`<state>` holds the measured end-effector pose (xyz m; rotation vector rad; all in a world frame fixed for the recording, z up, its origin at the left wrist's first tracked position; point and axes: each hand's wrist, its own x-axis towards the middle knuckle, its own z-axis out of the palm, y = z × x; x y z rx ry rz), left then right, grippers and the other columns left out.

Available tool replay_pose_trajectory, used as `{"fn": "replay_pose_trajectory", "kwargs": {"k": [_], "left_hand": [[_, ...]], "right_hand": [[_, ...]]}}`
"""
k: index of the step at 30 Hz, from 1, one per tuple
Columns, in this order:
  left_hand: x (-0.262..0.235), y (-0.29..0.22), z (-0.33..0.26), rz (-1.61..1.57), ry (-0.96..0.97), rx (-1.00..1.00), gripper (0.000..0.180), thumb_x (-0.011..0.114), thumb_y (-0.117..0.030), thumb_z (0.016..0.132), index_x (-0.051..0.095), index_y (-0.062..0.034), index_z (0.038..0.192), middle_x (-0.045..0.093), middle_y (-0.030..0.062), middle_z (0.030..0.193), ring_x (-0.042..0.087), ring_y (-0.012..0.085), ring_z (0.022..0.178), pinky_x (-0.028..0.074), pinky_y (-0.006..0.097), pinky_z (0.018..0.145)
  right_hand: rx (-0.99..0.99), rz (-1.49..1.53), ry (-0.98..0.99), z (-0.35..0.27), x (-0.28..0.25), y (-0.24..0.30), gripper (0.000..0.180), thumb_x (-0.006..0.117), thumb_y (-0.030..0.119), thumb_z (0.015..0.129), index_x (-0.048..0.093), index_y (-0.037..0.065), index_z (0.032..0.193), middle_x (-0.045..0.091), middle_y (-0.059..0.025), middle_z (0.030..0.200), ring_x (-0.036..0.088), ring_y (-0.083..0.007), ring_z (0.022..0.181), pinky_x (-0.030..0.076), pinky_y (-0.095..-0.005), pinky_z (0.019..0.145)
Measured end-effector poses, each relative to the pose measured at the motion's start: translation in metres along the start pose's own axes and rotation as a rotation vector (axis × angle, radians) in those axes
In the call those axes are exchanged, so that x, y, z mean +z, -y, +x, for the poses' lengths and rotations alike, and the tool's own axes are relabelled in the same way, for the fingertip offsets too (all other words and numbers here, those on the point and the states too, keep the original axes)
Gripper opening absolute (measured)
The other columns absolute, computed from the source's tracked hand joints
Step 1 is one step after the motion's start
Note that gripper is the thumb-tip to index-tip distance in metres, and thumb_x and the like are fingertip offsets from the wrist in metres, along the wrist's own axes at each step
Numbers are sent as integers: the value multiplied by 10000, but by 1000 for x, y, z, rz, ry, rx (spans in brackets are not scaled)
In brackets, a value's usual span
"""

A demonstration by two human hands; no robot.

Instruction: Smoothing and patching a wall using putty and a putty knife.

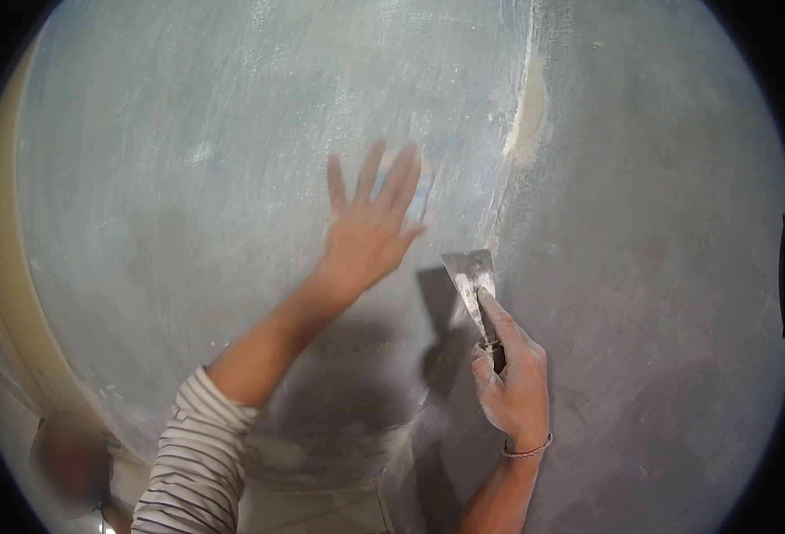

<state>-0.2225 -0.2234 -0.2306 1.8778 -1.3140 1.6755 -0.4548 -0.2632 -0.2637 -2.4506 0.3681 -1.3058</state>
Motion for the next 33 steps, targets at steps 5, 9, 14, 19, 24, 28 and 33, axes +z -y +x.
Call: {"fn": "replay_pose_trajectory", "kwargs": {"k": [5, 9, 14, 19, 24, 28, 33], "left_hand": [[41, -69, -56, -159, 72, 44, 794, 581, -475, 805, 302, -72, 1429, 190, 46, 1532, 140, 276, 1420, 23, 636, 1092], [45, -60, -60, -140, 160, 209, 732, 567, -460, 814, 358, -77, 1403, 227, 52, 1520, 182, 206, 1413, 22, 617, 1102], [7, -32, 49, -168, -158, -45, 650, 534, -348, 862, 346, -28, 1396, 214, 78, 1522, 160, 247, 1418, 21, 630, 1094], [45, -62, -92, -299, 252, 236, 606, 564, -325, 857, 384, -72, 1378, 306, 78, 1488, 242, 239, 1393, 50, 653, 1077], [15, -21, -54, -206, 131, 254, 666, 592, -368, 833, 366, -104, 1402, 292, 24, 1501, 232, 228, 1398, 16, 659, 1072], [-16, 25, -54, 26, 30, -26, 749, 603, -397, 819, 314, -71, 1428, 260, 50, 1513, 185, 280, 1411, -16, 660, 1067], [-17, 34, -94, 44, 133, -238, 781, 584, -397, 833, 272, -1, 1429, 202, 139, 1522, 112, 365, 1416, -34, 667, 1059]], "right_hand": [[3, 119, -157, -4, -11, 9, 578, 526, -38, 739, 492, 52, 1309, 619, -215, 1007, 625, -333, 814, 487, -366, 757], [-65, 74, -197, -3, -5, 0, 574, 525, -44, 735, 499, 42, 1302, 625, -211, 978, 632, -302, 770, 493, -354, 723], [-114, 69, -226, -2, -6, 0, 569, 529, -48, 726, 514, 38, 1289, 628, -194, 958, 626, -274, 739, 494, -350, 714], [-71, 79, -180, -3, -5, 6, 569, 529, -46, 725, 515, 38, 1288, 630, -197, 977, 628, -276, 745, 494, -342, 713], [-107, 83, -223, -3, -5, 4, 557, 527, -41, 730, 521, 36, 1282, 630, -194, 966, 624, -268, 728, 494, -331, 700], [-73, 70, -222, -8, -10, 2, 549, 525, -39, 735, 521, 34, 1278, 625, -198, 951, 617, -274, 719, 492, -334, 698], [-68, 47, -102, -5, 5, 2, 551, 524, -36, 740, 516, 45, 1285, 625, -200, 962, 614, -278, 734, 492, -342, 714]]}}
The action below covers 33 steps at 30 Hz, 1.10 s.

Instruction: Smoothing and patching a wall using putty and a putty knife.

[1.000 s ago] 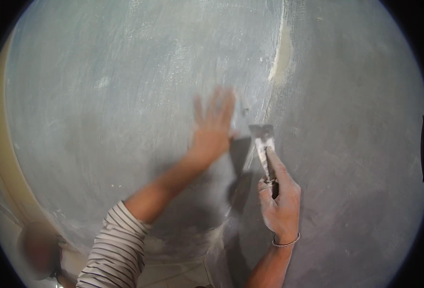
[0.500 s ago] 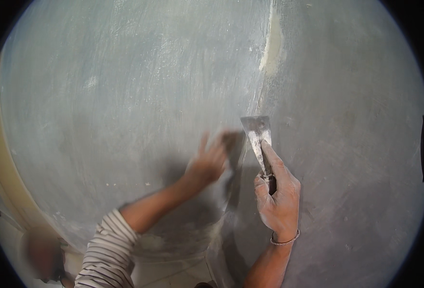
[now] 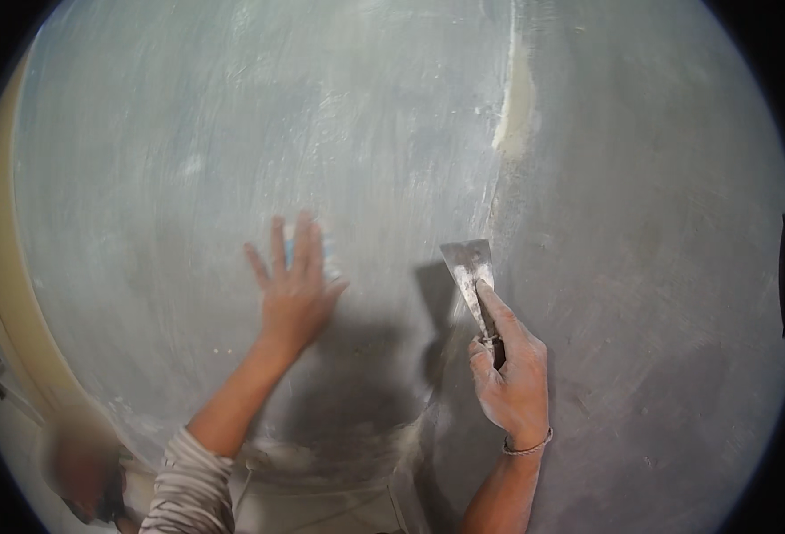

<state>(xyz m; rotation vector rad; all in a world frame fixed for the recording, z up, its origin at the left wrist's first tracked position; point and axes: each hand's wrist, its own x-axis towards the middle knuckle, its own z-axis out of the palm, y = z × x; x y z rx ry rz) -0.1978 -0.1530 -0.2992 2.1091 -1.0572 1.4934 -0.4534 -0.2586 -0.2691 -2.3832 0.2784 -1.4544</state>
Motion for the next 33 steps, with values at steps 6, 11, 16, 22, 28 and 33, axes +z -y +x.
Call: {"fn": "replay_pose_trajectory", "kwargs": {"k": [6, 11, 16, 22, 28, 33], "left_hand": [[27, -94, 53, -219, -78, 247, 807, 609, -442, 785, 322, -14, 1405, 192, 124, 1520, 103, 347, 1414, 69, 625, 1092], [53, -129, 60, -295, -124, 464, 702, 583, -397, 788, 391, -89, 1389, 231, 78, 1511, 120, 272, 1421, 44, 628, 1103], [15, -71, 49, -305, -57, 352, 725, 601, -373, 807, 339, -86, 1419, 197, 11, 1534, 149, 220, 1420, 79, 624, 1094], [12, -48, 12, -165, -46, 176, 830, 600, -466, 775, 302, -44, 1425, 186, 56, 1535, 126, 281, 1423, 26, 701, 1043], [20, -101, 85, -260, -139, 377, 817, 604, -442, 778, 314, -20, 1414, 174, 78, 1533, 115, 305, 1420, 57, 626, 1094], [35, -114, 43, -255, -66, 289, 784, 608, -403, 798, 314, -21, 1417, 173, 71, 1534, 119, 298, 1421, 86, 598, 1103]], "right_hand": [[3, 39, -43, 3, 7, 11, 524, 526, -21, 757, 519, 38, 1277, 628, -207, 1015, 635, -282, 794, 492, -339, 739], [45, 62, -122, 0, -9, 3, 504, 549, 16, 780, 513, 32, 1283, 634, -200, 1032, 634, -248, 790, 491, -330, 729], [79, -53, -96, -3, -14, 3, 529, 536, -8, 770, 504, 50, 1294, 622, -214, 1059, 642, -287, 843, 488, -342, 761], [20, 28, -100, -4, -9, 4, 550, 539, -34, 747, 504, 41, 1290, 617, -226, 1083, 638, -335, 861, 491, -356, 778], [28, 55, -115, -2, -15, 8, 548, 535, -44, 741, 505, 25, 1283, 621, -223, 1082, 653, -319, 890, 498, -344, 771], [-8, 6, -117, -3, -17, 2, 557, 534, -55, 732, 504, 24, 1283, 622, -223, 1075, 659, -294, 888, 501, -334, 762]]}}
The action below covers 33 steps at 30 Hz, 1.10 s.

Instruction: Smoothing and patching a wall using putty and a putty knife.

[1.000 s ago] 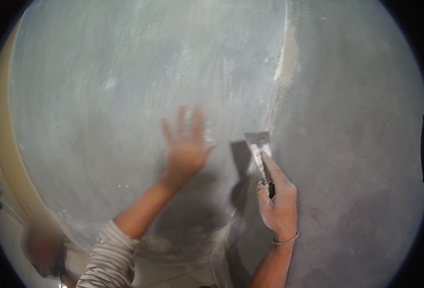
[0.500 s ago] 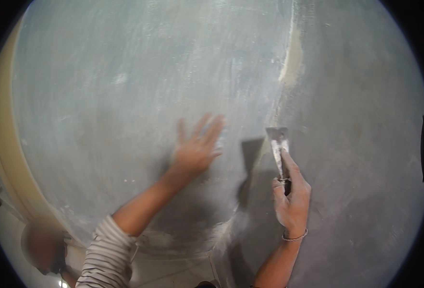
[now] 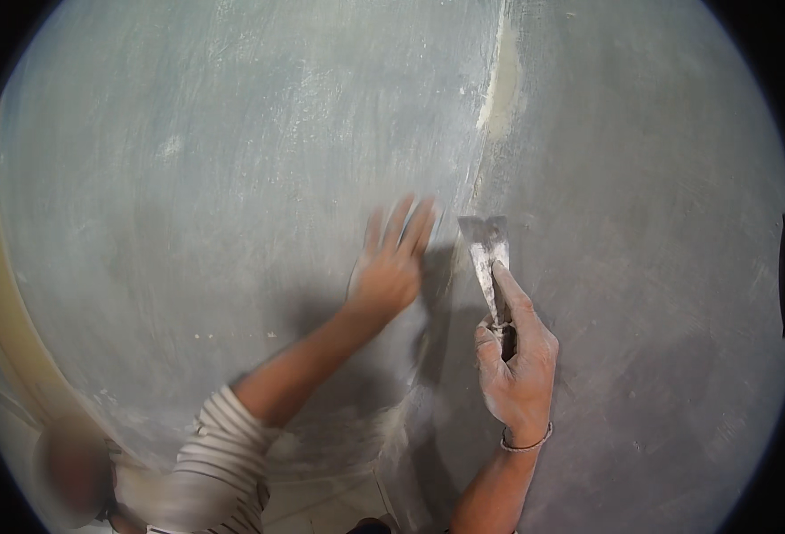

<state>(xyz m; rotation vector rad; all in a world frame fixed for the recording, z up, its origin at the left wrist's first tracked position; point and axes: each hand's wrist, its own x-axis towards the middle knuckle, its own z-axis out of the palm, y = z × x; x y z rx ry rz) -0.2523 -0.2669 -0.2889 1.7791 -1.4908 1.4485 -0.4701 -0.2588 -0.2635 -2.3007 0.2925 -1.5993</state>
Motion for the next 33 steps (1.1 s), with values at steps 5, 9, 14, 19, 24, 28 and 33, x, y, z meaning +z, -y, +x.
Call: {"fn": "replay_pose_trajectory", "kwargs": {"k": [5, 9, 14, 19, 24, 28, 33], "left_hand": [[1, -1, -22, 16, 51, -9, 732, 604, -361, 814, 339, -18, 1404, 189, 79, 1530, 137, 298, 1419, 106, 615, 1088], [-19, 15, 37, 105, -37, 40, 716, 601, -335, 820, 338, -22, 1407, 216, 78, 1523, 158, 300, 1416, 91, 632, 1080], [-4, 2, 1, 167, 22, -89, 740, 610, -351, 809, 329, -27, 1412, 190, 60, 1532, 123, 292, 1423, 51, 654, 1071], [-8, 12, 3, -11, 2, -54, 779, 603, -384, 805, 292, -34, 1428, 187, 76, 1533, 128, 291, 1422, 28, 663, 1064], [-27, 17, 57, 104, -141, -82, 815, 617, -409, 782, 289, -36, 1429, 189, 77, 1532, 152, 286, 1417, 37, 665, 1062], [5, -8, -33, -21, 114, -41, 676, 559, -353, 838, 361, -18, 1391, 261, 77, 1505, 186, 277, 1407, 61, 666, 1062], [0, -4, -19, -30, 78, 57, 566, 496, -217, 856, 394, -18, 1375, 274, 68, 1503, 190, 263, 1409, 65, 675, 1061]], "right_hand": [[21, 0, -8, -4, -1, 0, 557, 543, -53, 728, 509, 24, 1279, 624, -226, 1074, 659, -302, 879, 502, -342, 765], [10, -7, -13, -4, 1, 2, 555, 547, -48, 728, 513, 26, 1277, 626, -221, 1078, 659, -310, 885, 503, -346, 770], [73, 4, 39, -4, -3, 7, 547, 543, -47, 732, 514, 21, 1274, 620, -225, 1085, 649, -327, 929, 499, -353, 792], [9, -11, -2, -8, -3, 6, 548, 541, -44, 731, 513, 18, 1275, 623, -224, 1055, 648, -328, 896, 497, -355, 780], [2, 3, -25, -8, -4, 8, 543, 544, -36, 735, 514, 14, 1274, 628, -217, 1035, 650, -314, 861, 497, -348, 762], [-40, -11, -23, -5, -4, 2, 526, 536, -3, 757, 514, 25, 1281, 583, -135, 863, 564, -191, 712, 467, -287, 672], [-17, -34, 3, -5, -5, 4, 517, 503, 26, 780, 508, 42, 1296, 535, -42, 689, 479, -77, 585, 436, -236, 587]]}}
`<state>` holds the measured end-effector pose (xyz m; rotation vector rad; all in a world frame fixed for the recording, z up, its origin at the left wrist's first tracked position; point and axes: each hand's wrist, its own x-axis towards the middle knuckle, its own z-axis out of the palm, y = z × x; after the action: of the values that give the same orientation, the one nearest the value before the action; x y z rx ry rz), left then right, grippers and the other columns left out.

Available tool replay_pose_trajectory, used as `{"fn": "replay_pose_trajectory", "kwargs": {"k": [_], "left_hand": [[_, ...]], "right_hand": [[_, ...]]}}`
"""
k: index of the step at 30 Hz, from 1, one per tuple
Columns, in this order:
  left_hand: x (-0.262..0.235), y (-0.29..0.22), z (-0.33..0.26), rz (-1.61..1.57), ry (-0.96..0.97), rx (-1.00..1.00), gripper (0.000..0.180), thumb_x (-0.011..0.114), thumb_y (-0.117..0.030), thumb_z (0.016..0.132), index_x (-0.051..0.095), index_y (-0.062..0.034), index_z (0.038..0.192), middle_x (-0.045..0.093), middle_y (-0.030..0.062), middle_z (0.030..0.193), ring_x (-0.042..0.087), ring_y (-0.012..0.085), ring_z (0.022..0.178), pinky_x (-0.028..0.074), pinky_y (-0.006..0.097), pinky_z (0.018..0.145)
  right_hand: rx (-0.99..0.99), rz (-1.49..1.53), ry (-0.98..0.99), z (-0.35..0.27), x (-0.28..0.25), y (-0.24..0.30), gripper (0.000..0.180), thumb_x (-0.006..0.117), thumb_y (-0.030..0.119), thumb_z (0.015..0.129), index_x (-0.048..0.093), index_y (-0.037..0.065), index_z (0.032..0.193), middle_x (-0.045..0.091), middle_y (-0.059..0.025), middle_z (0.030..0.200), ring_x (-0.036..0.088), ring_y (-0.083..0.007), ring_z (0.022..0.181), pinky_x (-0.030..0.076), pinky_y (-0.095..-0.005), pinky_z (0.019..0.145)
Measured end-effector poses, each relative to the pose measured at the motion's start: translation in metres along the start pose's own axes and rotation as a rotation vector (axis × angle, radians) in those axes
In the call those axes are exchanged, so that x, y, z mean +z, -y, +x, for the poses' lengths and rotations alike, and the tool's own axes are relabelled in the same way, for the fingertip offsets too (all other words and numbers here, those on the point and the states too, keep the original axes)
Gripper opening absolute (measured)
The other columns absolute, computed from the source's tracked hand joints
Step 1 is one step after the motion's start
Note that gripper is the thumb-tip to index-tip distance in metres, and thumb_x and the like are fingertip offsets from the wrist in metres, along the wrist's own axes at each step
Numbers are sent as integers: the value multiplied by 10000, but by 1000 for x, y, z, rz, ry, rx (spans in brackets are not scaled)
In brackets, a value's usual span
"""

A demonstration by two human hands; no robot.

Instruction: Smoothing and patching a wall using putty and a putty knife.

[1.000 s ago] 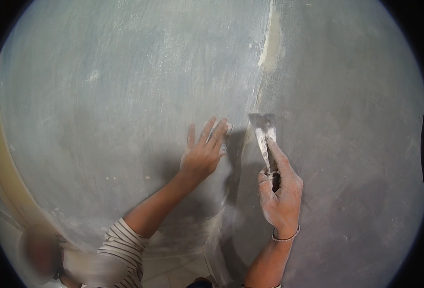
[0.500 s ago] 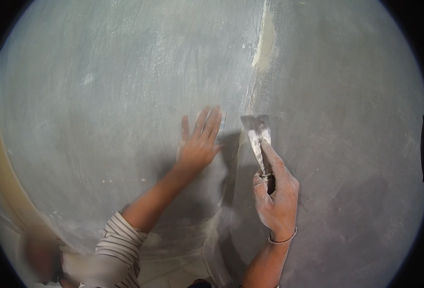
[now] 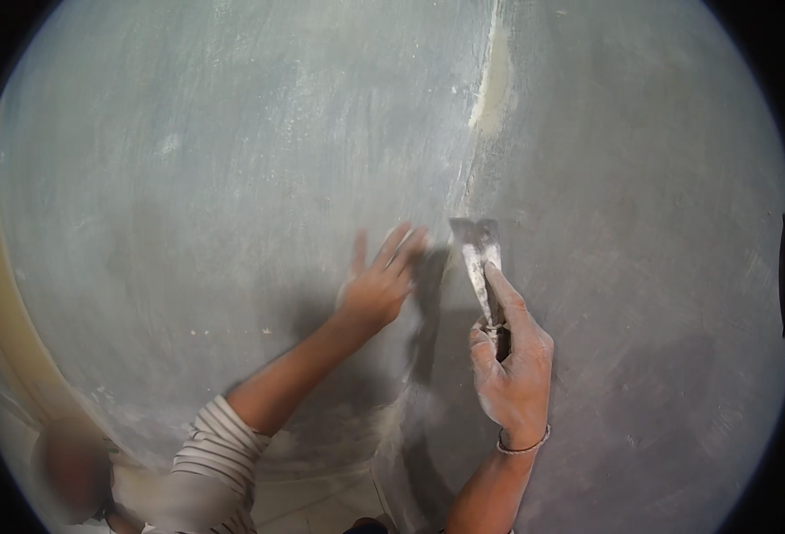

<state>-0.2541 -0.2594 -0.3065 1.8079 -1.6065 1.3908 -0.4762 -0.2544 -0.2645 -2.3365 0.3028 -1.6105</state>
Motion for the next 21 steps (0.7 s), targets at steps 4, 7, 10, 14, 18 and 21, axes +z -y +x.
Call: {"fn": "replay_pose_trajectory", "kwargs": {"k": [4, 7, 10, 14, 18, 21], "left_hand": [[-8, 2, 55, -119, -169, -2, 531, 490, -141, 826, 444, -32, 1344, 274, 55, 1503, 178, 246, 1415, 72, 681, 1059], [15, -13, 26, -33, -59, 56, 508, 538, -170, 789, 524, 2, 1267, 271, 54, 1503, 155, 242, 1418, 113, 638, 1079], [38, -15, -18, 39, -35, 154, 493, 542, -169, 794, 541, -43, 1270, 266, 22, 1505, 120, 279, 1423, 121, 658, 1066], [10, -1, 5, -94, 30, 157, 489, 540, -173, 809, 539, -120, 1295, 273, -29, 1502, 98, 307, 1423, 130, 692, 1041], [6, 9, 13, -109, 33, 213, 519, 542, -172, 812, 510, -174, 1330, 297, -62, 1489, 91, 320, 1422, 139, 728, 1009], [-4, 12, 28, -41, -31, 127, 533, 542, -178, 814, 491, -159, 1345, 303, -63, 1487, 85, 339, 1418, 136, 737, 1003]], "right_hand": [[194, 71, 76, 2, 2, 5, 554, 522, -34, 743, 497, 36, 1293, 628, -225, 993, 645, -296, 762, 496, -345, 728], [209, 68, 79, 0, -1, 0, 551, 523, -28, 746, 491, 31, 1293, 625, -226, 984, 637, -308, 744, 493, -353, 723], [161, 71, 63, -2, 1, 1, 546, 528, -25, 746, 494, 28, 1289, 627, -223, 968, 632, -307, 726, 493, -353, 717], [181, 84, 54, 0, 0, 1, 538, 528, -25, 746, 504, 27, 1280, 637, -213, 943, 627, -287, 697, 496, -341, 701], [131, 93, 19, -1, 3, -1, 544, 528, -31, 739, 509, 28, 1279, 639, -211, 926, 623, -259, 678, 497, -334, 687], [109, 57, -2, 0, 5, -1, 530, 490, 63, 774, 501, 34, 1303, 525, -21, 690, 483, -68, 573, 432, -228, 541]]}}
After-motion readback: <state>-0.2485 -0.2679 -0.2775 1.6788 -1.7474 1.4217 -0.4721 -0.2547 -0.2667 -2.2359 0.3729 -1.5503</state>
